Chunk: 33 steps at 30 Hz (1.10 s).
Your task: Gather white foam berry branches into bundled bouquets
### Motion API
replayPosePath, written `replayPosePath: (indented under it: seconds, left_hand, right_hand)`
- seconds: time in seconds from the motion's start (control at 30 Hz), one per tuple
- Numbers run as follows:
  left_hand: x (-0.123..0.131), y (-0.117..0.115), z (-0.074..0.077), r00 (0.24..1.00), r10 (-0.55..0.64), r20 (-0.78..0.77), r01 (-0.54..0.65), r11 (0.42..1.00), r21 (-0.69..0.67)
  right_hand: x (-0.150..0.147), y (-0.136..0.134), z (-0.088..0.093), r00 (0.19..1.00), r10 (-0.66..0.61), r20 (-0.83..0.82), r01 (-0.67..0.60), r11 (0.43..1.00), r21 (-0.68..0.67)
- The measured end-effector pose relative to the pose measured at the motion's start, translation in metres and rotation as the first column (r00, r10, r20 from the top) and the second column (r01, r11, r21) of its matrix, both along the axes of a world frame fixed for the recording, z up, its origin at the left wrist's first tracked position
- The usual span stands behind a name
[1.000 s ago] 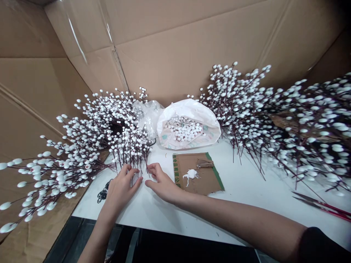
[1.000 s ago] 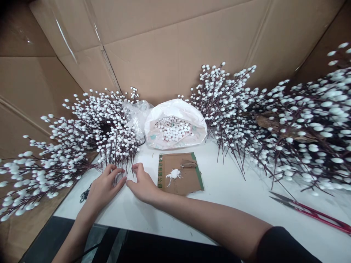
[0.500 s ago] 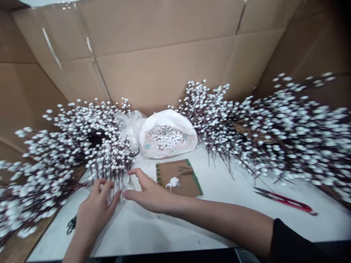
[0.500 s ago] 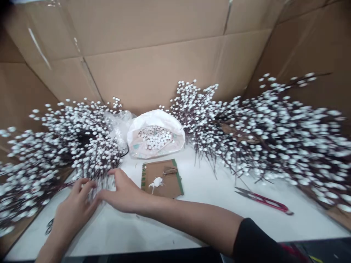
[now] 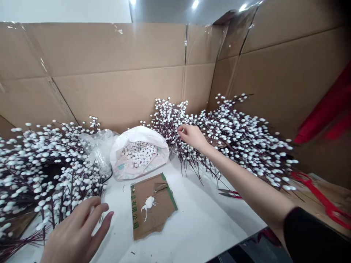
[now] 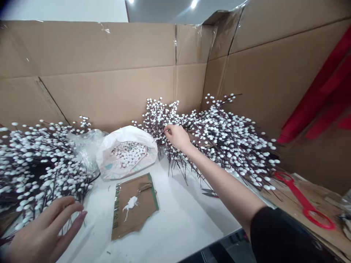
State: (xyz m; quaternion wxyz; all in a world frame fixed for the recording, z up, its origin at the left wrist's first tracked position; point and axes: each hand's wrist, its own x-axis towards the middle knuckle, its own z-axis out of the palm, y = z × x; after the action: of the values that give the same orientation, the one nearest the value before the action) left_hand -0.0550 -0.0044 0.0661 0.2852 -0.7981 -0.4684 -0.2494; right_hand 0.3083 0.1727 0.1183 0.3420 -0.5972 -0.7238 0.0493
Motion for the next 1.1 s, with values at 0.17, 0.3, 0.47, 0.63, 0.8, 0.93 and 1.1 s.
replayPosePath:
  seconds: [0.17, 0.3, 0.47, 0.63, 0.8, 0.93, 1.1]
  left_hand:
    - [0.044, 0.007, 0.017, 0.951, -0.215, -0.222, 0.234, 0.97, 0.066]
    - [0.053, 0.013, 0.006, 0.933, -0.266, -0.242, 0.277, 0.961, 0.014]
    - [0.048, 0.018, -0.008, 0.926, -0.32, -0.199, 0.335, 0.941, 0.048]
    - [0.042, 0.019, -0.017, 0.926, -0.357, -0.126, 0.362, 0.932, 0.017]
    - [0.037, 0.02, -0.024, 0.931, -0.357, -0.074, 0.356, 0.934, -0.026]
    - [0.037, 0.02, -0.024, 0.934, -0.349, -0.078, 0.346, 0.937, -0.048]
    - [0.037, 0.02, -0.026, 0.939, -0.335, -0.074, 0.328, 0.939, -0.101]
  right_hand:
    - [-0.008, 0.039, -0.016, 0.986, -0.017, 0.166, 0.035, 0.994, -0.107]
    - [-0.017, 0.049, -0.02, 0.969, -0.018, 0.246, 0.047, 0.993, -0.112]
    - [-0.011, 0.039, -0.008, 0.966, -0.021, 0.258, 0.032, 0.999, -0.038]
    - [-0.008, 0.0, 0.01, 0.989, -0.027, 0.145, 0.008, 0.991, 0.132]
    - [-0.011, -0.04, 0.008, 0.994, -0.015, -0.11, 0.05, 0.946, 0.321]
    - [-0.011, -0.057, -0.001, 0.926, 0.046, -0.374, 0.112, 0.914, 0.39]
    - [-0.006, -0.076, -0.019, 0.875, 0.025, -0.483, 0.134, 0.947, 0.292]
